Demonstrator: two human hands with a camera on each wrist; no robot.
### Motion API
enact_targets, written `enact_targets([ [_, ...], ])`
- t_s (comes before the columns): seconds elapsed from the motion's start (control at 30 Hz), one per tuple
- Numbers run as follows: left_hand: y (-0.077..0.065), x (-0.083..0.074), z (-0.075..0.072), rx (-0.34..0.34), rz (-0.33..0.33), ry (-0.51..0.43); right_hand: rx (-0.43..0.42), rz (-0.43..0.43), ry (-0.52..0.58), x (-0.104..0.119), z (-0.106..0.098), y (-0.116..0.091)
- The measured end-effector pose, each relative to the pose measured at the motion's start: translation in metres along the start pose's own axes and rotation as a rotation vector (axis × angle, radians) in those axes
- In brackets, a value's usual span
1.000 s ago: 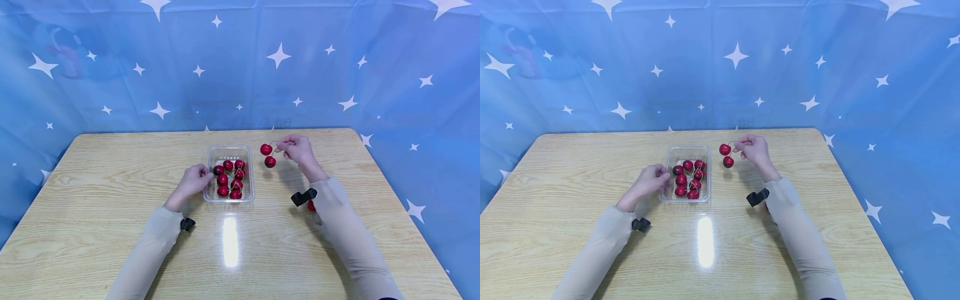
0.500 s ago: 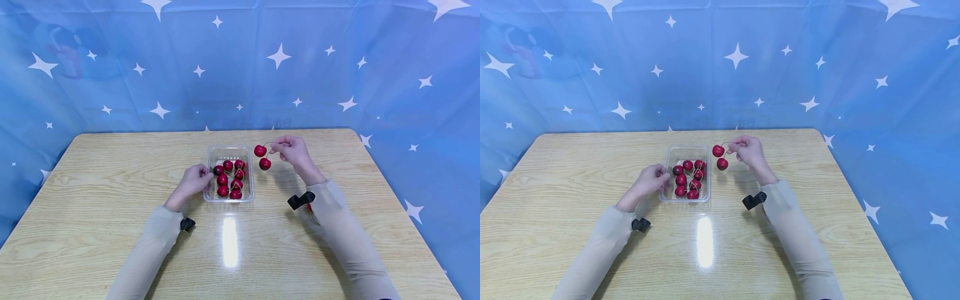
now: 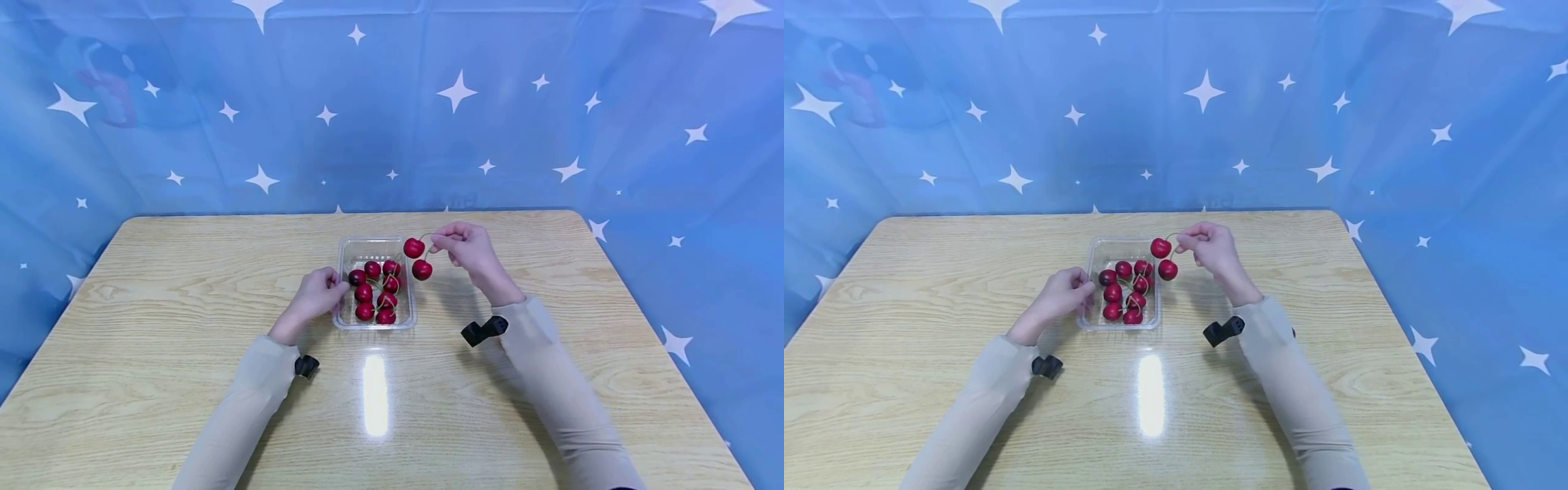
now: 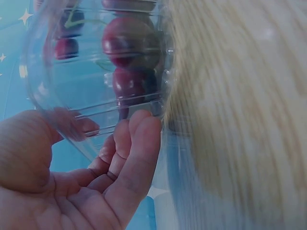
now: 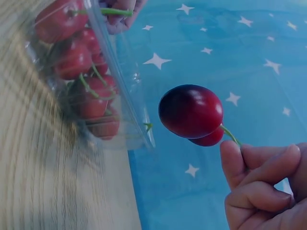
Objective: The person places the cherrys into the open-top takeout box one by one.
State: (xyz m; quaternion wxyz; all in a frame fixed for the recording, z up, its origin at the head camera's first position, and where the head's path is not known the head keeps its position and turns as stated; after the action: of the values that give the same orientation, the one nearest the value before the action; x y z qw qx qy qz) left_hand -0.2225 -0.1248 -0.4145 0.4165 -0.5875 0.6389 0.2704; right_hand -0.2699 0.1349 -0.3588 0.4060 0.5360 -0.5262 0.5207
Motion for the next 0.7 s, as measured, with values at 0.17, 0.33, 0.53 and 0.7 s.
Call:
enact_targets([
  [0.17, -0.001, -0.002, -0.001, -0.004, 0.012, 0.001, 0.019, -0.002, 0.011, 0.001, 0.007, -0.001],
  [0.33, -0.001, -0.003, -0.001, -0.001, 0.010, -0.018, 0.041, -0.002, 0.001, -0.001, 0.015, -0.002],
  [0.53, -0.001, -0.003, -0.001, -0.003, 0.024, -0.006, 0.070, -0.003, 0.003, -0.004, 0.028, -0.002],
  [0.7, -0.002, -0.003, -0.001, -0.005, 0.020, -0.007, 0.102, -0.006, -0.010, -0.009, 0.036, -0.002],
])
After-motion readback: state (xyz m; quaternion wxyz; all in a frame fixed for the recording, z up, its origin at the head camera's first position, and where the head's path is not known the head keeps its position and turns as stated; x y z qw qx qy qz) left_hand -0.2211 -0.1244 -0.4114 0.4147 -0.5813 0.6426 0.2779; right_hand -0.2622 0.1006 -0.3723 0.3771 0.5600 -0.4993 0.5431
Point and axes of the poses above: each hand's wrist, its own y-axis towards the middle knuckle, its own z-axis out of the palm, x = y × z, the point moved 4 cm from there along y, towards the middle knuckle, and after that the axes turned 3 degrees about y, right-handed, at the moved point
